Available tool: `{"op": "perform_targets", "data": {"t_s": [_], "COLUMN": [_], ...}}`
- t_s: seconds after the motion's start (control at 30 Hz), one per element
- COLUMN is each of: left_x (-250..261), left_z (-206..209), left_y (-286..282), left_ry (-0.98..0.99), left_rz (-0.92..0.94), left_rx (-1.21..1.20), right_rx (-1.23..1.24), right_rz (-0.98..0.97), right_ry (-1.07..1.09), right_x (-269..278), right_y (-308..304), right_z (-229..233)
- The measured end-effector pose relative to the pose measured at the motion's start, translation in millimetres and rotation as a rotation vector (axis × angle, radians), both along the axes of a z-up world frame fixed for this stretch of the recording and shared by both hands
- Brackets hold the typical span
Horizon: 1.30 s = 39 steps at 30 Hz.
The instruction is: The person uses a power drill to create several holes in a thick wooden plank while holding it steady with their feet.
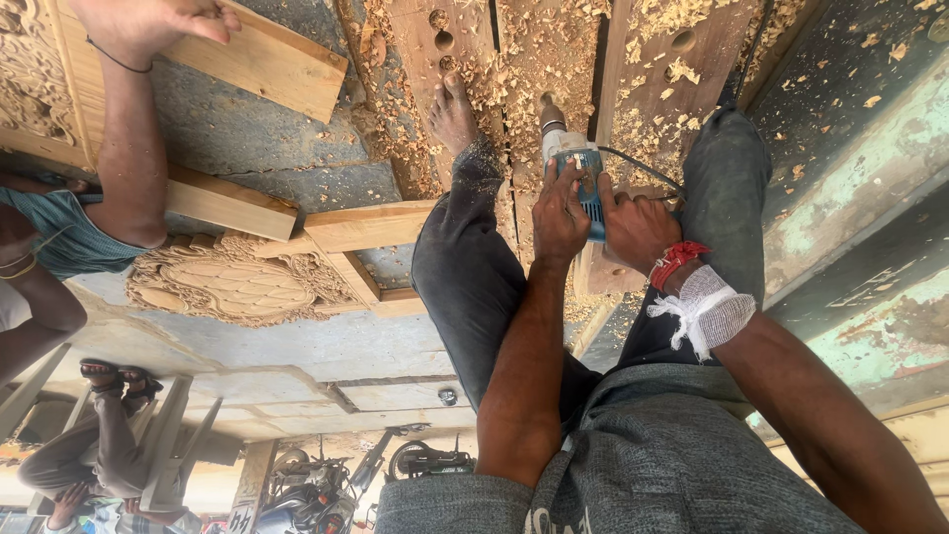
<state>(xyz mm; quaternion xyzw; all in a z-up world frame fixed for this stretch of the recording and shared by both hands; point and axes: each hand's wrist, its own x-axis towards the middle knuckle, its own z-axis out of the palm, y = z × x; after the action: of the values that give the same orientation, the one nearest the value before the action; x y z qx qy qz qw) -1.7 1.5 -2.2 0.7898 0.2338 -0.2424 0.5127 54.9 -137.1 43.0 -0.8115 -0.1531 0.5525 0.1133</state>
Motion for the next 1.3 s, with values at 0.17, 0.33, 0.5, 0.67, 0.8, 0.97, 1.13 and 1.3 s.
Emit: {"op": "perform_targets", "data": {"t_s": [0.17,0.33,0.5,0.67,0.8,0.97,1.13,1.3], "left_x": [0.6,-1.2,-3.6,-2.8,-1.3,-2.7,-4.3,-3.8], "left_z": [-2.2,-1.9,-3.2,-2.8,-2.0,-3.0,-5.4,-5.9], "left_y": [-0.1,0.2,-0.8,-0.7,-0.2,-1.5,-0.7,0.2], "left_ry": [0.009,-0.004,-0.021,0.013,0.036,0.050,0.036,0.024], "left_rz": [0.000,0.003,0.009,0.002,0.002,0.008,0.010,0.003], "left_rx": [0.000,0.001,0.007,0.001,0.001,-0.007,-0.004,0.004], "right_rx": [-0.011,0.003,0.004,-0.005,0.016,0.013,0.009,0.004], "right_rz": [0.009,0.015,0.028,0.032,0.039,0.028,0.052,0.040], "right_ry": [0.013,-0.005,-0.016,-0.004,-0.010,0.006,-0.017,-0.017], "right_x": [1.1,-0.7,-1.8,-1.2,-1.0,0.5,-3.0,-4.2], "right_y": [0.6,-0.8,-1.4,-1.5,-1.3,-0.4,-2.0,-1.4], "right_z": [-0.9,-2.1,-2.6,-3.2,-4.1,-2.4,-5.9,-6.2]}}
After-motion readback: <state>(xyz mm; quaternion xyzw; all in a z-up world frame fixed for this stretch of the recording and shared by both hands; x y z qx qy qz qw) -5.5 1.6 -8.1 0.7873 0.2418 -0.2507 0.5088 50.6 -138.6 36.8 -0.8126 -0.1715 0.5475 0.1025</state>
